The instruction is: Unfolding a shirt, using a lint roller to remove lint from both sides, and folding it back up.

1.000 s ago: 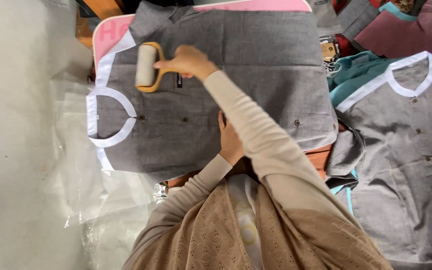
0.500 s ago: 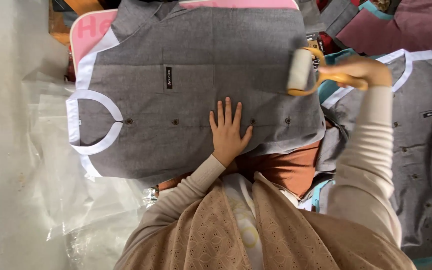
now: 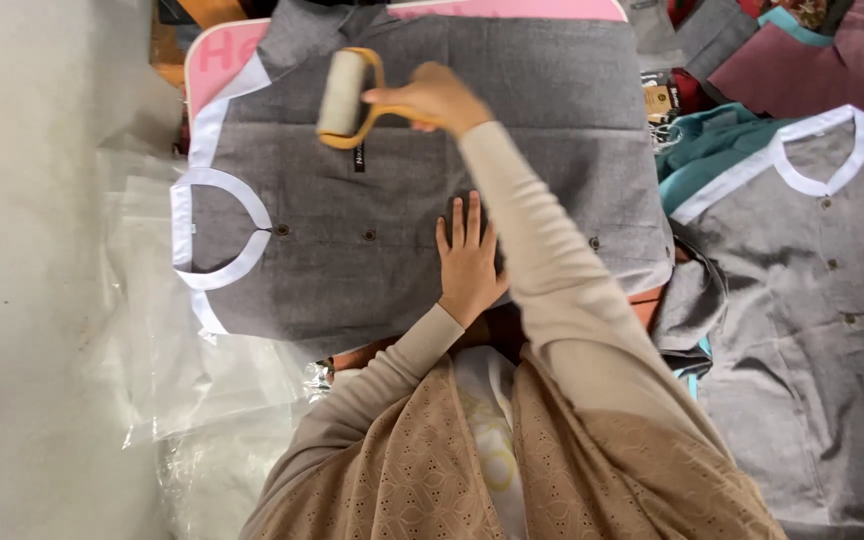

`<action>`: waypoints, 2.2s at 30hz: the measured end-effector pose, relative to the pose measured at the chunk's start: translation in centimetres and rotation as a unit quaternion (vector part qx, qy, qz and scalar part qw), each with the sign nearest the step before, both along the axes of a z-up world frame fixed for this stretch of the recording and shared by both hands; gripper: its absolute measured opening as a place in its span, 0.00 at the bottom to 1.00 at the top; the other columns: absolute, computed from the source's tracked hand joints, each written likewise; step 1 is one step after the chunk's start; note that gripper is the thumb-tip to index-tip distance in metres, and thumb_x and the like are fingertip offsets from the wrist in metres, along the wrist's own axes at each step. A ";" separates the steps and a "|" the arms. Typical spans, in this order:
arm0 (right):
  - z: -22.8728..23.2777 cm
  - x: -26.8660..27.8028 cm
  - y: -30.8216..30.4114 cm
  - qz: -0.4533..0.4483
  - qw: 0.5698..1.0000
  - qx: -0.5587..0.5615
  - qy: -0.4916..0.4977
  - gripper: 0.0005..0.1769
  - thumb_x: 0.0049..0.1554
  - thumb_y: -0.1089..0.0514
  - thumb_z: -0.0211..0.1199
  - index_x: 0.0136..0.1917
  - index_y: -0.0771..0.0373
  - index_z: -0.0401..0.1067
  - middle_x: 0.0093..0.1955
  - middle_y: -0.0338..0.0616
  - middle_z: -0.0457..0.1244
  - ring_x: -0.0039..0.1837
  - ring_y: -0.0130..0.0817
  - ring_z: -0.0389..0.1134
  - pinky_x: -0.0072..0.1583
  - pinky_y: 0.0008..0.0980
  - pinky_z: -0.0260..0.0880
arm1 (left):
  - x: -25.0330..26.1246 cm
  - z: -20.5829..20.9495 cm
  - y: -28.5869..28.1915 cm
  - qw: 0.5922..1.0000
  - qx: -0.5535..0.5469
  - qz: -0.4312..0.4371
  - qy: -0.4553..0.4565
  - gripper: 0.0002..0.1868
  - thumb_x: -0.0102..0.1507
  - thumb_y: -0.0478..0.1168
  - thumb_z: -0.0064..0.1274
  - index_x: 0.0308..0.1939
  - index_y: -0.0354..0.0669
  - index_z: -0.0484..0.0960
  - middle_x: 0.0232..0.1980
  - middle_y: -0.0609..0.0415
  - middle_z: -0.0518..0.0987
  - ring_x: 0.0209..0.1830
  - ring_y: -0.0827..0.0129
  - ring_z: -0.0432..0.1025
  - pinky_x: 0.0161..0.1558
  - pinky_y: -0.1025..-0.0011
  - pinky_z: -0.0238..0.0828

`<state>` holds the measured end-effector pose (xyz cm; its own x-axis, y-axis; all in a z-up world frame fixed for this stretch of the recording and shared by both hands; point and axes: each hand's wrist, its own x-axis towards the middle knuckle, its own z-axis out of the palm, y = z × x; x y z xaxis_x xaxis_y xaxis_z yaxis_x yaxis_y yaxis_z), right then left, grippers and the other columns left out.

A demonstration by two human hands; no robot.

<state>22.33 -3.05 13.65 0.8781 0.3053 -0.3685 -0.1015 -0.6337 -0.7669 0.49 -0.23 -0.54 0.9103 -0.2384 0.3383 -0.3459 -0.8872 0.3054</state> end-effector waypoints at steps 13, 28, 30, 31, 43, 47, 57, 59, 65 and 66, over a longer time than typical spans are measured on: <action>0.5 -6.4 -27.6 -0.149 0.975 -0.099 0.129 0.29 0.54 0.28 0.69 0.35 0.54 0.72 0.31 0.36 0.62 0.35 0.27 0.61 0.45 0.28 0.63 | -0.2 1.1 0.0 1.000 -0.025 -0.003 0.015 0.39 0.69 0.66 0.36 0.78 0.49 0.63 0.83 0.42 0.53 0.82 0.42 0.50 0.73 0.36 0.49; -33.7 -30.0 -56.8 -0.639 0.695 -0.295 -0.149 0.37 0.69 0.34 0.63 0.64 0.68 0.52 0.65 0.56 0.55 0.65 0.49 0.60 0.62 0.52 0.63 | -0.3 1.0 0.6 1.000 0.021 -0.005 0.020 0.41 0.70 0.66 0.40 0.81 0.50 0.58 0.84 0.42 0.48 0.83 0.41 0.47 0.74 0.35 0.49; -30.3 -28.5 -51.0 -0.662 0.606 -0.440 -0.023 0.61 0.73 0.23 0.62 0.81 0.73 0.32 0.83 0.64 0.41 0.79 0.63 0.50 0.71 0.61 0.58 | -0.1 0.9 0.8 1.000 0.016 0.000 0.019 0.41 0.70 0.66 0.40 0.81 0.50 0.58 0.84 0.42 0.48 0.83 0.41 0.46 0.74 0.35 0.48; -27.2 -27.7 -47.6 -0.613 0.685 -0.376 -0.120 0.57 0.70 0.23 0.51 0.82 0.72 0.33 0.84 0.64 0.38 0.82 0.61 0.42 0.77 0.58 0.46 | -0.1 0.9 0.8 1.000 0.011 -0.004 0.022 0.41 0.70 0.66 0.41 0.81 0.50 0.58 0.85 0.42 0.47 0.84 0.41 0.46 0.74 0.35 0.47; -12.2 -11.3 -19.2 0.000 0.875 -0.327 -0.358 0.46 0.65 0.25 0.44 0.85 0.53 0.49 0.86 0.54 0.38 0.84 0.64 0.38 0.73 0.75 0.43 | 11.7 0.1 4.7 0.995 0.048 0.020 0.087 0.43 0.70 0.67 0.38 0.82 0.48 0.51 0.84 0.41 0.41 0.83 0.39 0.36 0.74 0.32 0.29; -12.4 -0.9 -18.6 0.061 0.886 -0.315 -0.334 0.45 0.66 0.24 0.41 0.84 0.53 0.49 0.85 0.51 0.38 0.82 0.66 0.34 0.70 0.82 0.37 | 19.7 -2.8 7.0 0.997 0.054 0.036 0.052 0.39 0.76 0.67 0.34 0.84 0.51 0.52 0.84 0.44 0.39 0.84 0.41 0.34 0.77 0.34 0.30; -12.9 -10.7 -9.3 0.011 0.856 -0.362 -0.368 0.42 0.68 0.27 0.37 0.84 0.53 0.48 0.84 0.56 0.44 0.80 0.67 0.46 0.67 0.78 0.53 | 11.0 5.4 12.8 0.996 0.023 -0.076 0.038 0.33 0.77 0.56 0.41 0.82 0.48 0.57 0.84 0.42 0.43 0.83 0.36 0.39 0.74 0.28 0.36; -13.8 -10.9 -9.6 0.009 0.848 -0.301 -0.435 0.43 0.71 0.27 0.41 0.87 0.50 0.41 0.87 0.50 0.36 0.85 0.65 0.40 0.75 0.73 0.45 | 10.1 2.3 15.5 0.993 0.059 -0.075 0.069 0.38 0.74 0.64 0.36 0.83 0.52 0.54 0.85 0.43 0.41 0.84 0.41 0.40 0.76 0.36 0.33; -10.9 -6.3 -10.4 0.008 0.947 -0.006 -0.322 0.29 0.71 0.63 0.51 0.83 0.60 0.51 0.86 0.49 0.38 0.86 0.55 0.35 0.80 0.61 0.43 | 17.2 -1.1 14.8 0.996 0.060 -0.010 0.063 0.37 0.77 0.66 0.32 0.85 0.55 0.51 0.84 0.46 0.37 0.85 0.46 0.33 0.78 0.37 0.26; -8.8 -10.0 -9.7 0.011 0.947 -0.004 -0.321 0.29 0.71 0.63 0.51 0.83 0.60 0.51 0.86 0.49 0.38 0.86 0.55 0.35 0.80 0.61 0.43 | 17.2 -1.3 15.0 0.996 0.060 -0.007 0.065 0.37 0.77 0.66 0.32 0.85 0.55 0.51 0.84 0.46 0.37 0.85 0.46 0.33 0.78 0.37 0.26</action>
<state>12.28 -12.79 4.83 0.9157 0.3250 0.2362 0.3965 -0.6365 -0.6616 17.64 14.73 -1.86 0.9407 -0.2832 0.1866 -0.3231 -0.9155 0.2397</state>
